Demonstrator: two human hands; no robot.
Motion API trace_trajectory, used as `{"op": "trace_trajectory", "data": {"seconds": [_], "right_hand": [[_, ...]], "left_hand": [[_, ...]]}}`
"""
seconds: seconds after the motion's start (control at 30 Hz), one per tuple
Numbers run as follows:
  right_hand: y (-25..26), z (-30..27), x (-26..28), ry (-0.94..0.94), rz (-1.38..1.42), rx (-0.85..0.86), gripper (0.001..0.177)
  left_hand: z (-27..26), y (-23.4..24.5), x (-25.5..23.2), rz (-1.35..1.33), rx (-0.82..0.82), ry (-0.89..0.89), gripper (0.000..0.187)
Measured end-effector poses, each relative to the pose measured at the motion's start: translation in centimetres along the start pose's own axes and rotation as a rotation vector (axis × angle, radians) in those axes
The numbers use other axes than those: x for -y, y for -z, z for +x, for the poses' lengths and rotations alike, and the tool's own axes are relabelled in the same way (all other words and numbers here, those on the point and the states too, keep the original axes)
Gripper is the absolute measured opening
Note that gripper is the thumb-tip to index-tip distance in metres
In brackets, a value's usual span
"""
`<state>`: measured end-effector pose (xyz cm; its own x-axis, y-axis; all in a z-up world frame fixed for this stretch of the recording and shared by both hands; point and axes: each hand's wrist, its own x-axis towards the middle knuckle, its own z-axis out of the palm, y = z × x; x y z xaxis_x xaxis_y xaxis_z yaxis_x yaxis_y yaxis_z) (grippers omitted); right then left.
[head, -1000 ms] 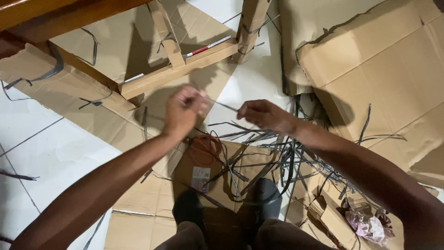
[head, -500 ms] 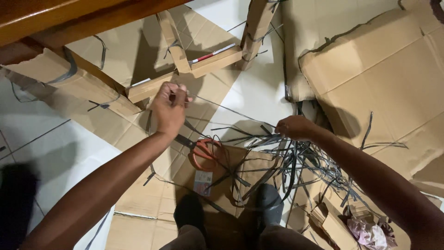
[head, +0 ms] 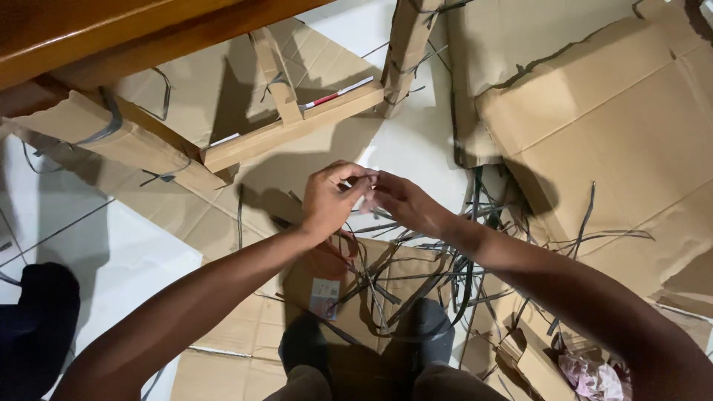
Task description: Unpack a wooden chair by cutting plastic ties with scissors and removing cardboard packaging
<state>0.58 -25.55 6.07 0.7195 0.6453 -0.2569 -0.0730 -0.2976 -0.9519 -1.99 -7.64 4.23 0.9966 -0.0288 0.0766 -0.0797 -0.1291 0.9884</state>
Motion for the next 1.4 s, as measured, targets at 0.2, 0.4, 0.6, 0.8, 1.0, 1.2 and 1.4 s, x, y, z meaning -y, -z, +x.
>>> {"op": "trace_trajectory", "data": {"seconds": [0.2,0.4,0.6,0.8,1.0,1.2,1.4], "right_hand": [[1.1,-1.3,-1.1,-0.124,0.193,-0.189,0.03],[2.8,-2.0,-1.4,-0.131,0.089,-0.264,0.027],[4.0,-2.0,-3.5,-0.226,-0.151,-0.266,0.031],[5.1,0.2,-5.5,-0.266,0.059,-0.434,0.03],[4.6,4.2,-8.0,-0.38,0.267,-0.521,0.037],[4.5,8.3,-7.9,-0.333,0.318,-0.462,0.039],[4.6,13.9,-8.3,-0.245,0.334,-0.382,0.046]], "left_hand": [[1.0,0.0,1.2,0.078,-0.067,-0.009,0.007],[1.8,1.0,2.4,0.186,-0.019,0.064,0.008],[4.0,1.3,3.8,0.423,0.13,-0.133,0.013],[9.7,1.5,5.7,1.175,0.155,-0.539,0.054],[16.8,1.1,10.9,1.433,-0.076,-0.531,0.095],[18.4,2.1,17.0,0.273,-0.149,-0.382,0.105],[20.2,1.9,18.4,1.063,0.189,0.095,0.075]]}}
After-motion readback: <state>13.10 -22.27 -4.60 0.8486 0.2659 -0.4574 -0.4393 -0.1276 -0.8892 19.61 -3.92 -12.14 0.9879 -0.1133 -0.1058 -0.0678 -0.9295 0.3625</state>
